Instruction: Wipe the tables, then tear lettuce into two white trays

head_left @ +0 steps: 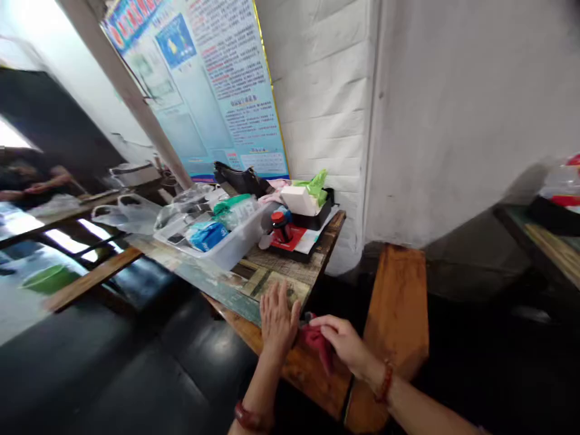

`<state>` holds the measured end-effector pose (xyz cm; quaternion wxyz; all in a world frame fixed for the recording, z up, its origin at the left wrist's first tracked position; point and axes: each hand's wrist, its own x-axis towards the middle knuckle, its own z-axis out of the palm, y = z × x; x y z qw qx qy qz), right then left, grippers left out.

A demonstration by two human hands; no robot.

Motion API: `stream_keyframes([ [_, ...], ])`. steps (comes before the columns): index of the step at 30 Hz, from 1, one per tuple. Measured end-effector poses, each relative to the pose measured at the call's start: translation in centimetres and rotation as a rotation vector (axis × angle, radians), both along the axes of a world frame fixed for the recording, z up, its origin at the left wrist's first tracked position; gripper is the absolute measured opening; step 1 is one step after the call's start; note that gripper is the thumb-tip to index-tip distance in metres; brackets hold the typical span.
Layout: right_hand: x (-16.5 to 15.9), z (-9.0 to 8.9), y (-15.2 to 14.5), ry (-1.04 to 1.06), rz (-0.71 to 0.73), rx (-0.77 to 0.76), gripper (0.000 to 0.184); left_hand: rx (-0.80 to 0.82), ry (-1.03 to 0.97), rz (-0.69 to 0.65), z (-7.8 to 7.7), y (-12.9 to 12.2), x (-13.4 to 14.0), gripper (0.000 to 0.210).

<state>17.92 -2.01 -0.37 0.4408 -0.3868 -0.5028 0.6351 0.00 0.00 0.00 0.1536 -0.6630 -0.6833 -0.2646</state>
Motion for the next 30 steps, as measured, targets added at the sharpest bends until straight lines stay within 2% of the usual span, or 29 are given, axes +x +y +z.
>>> stream_keyframes([
  [3, 2.9, 2.1, 0.3, 0.090, -0.064, -0.025, 0.046, -0.014, 0.007, -0.069, -0.2, 0.3, 0.4, 0.057],
  [6, 4.2, 4.5, 1.1, 0.113, -0.083, 0.047, 0.041, 0.042, -0.064, -0.106, 0.1, 0.8, 0.1, 0.054],
  [9, 3.7, 6.7, 3.1, 0.043, -0.059, 0.195, 0.038, 0.133, -0.181, -0.079, 0.6, 1.0, -0.7, 0.048],
  [12, 1.5, 7.2, 6.1, -0.136, -0.067, 0.446, 0.038, 0.186, -0.229, -0.025, 0.4, 0.6, -1.2, 0.042],
  [14, -0.8, 6.2, 8.2, -0.324, -0.051, 0.653, 0.038, 0.224, -0.253, 0.040, -0.2, 0.3, -1.3, 0.041],
  [16, -3.4, 4.3, 9.6, -0.562, 0.014, 0.819, 0.039, 0.275, -0.298, 0.104, -1.0, 0.2, -1.2, 0.043],
  [18, -5.5, 2.2, 9.9, -0.784, 0.073, 0.916, 0.042, 0.293, -0.343, 0.123, -1.7, 0.1, -1.1, 0.046],
  [20, -6.7, 0.4, 9.2, -0.902, 0.126, 1.006, 0.044, 0.285, -0.390, 0.122, -2.1, 0.0, -1.0, 0.048],
  [23, -6.8, -1.5, 6.7, -0.877, 0.265, 1.125, 0.047, 0.293, -0.469, 0.138, -2.2, -0.4, -1.0, 0.046],
  [26, -5.7, -2.8, 4.7, -0.817, 0.347, 1.165, 0.049, 0.315, -0.523, 0.153, -2.1, -0.9, -0.8, 0.046],
  [28, -5.1, -3.5, 4.9, -0.804, 0.382, 1.172, 0.047, 0.298, -0.536, 0.151, -2.1, -1.2, -0.5, 0.046],
  [30, -5.3, -3.9, 6.7, -0.798, 0.413, 1.185, 0.044, 0.272, -0.534, 0.155, -2.2, -1.5, -0.3, 0.046],
])
